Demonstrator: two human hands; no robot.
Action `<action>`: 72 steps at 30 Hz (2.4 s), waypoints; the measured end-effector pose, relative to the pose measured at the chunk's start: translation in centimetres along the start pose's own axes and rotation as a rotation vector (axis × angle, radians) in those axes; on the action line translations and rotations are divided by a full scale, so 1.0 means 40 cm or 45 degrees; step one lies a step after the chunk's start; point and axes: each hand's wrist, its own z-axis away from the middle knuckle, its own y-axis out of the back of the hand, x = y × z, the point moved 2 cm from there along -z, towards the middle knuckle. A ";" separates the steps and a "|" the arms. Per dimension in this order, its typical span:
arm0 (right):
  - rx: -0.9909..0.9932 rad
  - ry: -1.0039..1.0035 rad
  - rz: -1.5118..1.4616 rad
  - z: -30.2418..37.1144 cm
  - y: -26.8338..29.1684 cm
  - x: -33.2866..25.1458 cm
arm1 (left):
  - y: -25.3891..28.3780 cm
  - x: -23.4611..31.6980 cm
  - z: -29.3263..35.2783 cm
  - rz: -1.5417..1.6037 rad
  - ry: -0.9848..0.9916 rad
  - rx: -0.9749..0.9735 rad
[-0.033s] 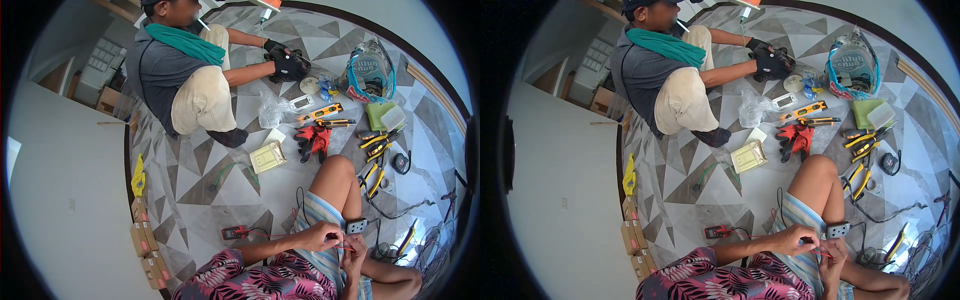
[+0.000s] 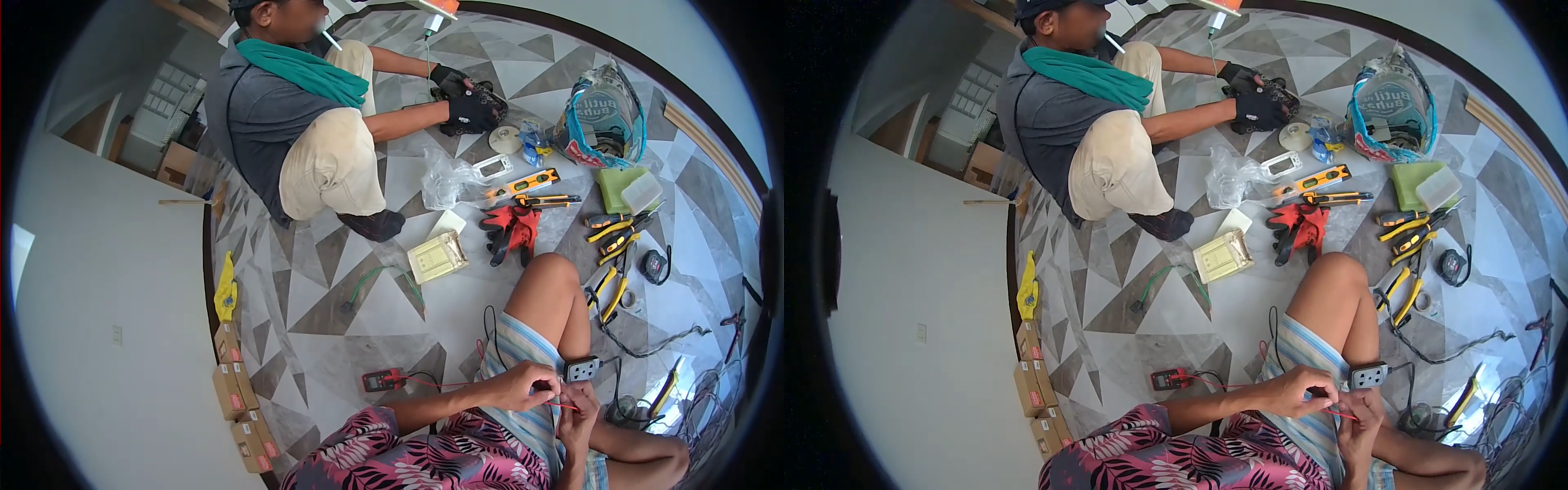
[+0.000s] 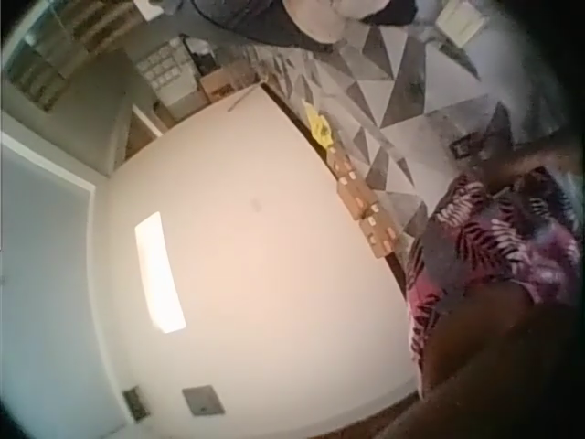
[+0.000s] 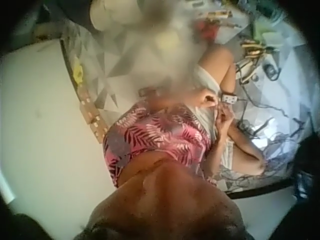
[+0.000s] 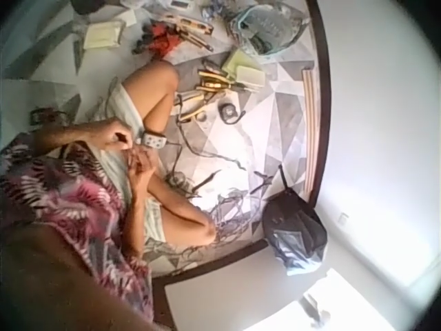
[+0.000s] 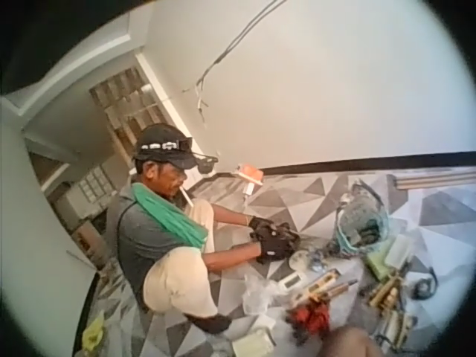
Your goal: Connecting wires to an electrical outlet box and testing with a multimeter.
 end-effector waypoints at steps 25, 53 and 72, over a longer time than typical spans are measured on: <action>0.131 -0.497 -0.261 0.046 -0.049 0.057 | -0.027 -0.027 0.000 -0.123 0.058 0.190; 0.218 -0.417 0.078 0.055 -0.052 0.025 | -0.037 -0.042 0.001 -0.283 0.005 0.181; 0.161 0.276 0.503 0.014 -0.017 -0.009 | -0.016 -0.029 -0.011 -0.014 0.154 0.002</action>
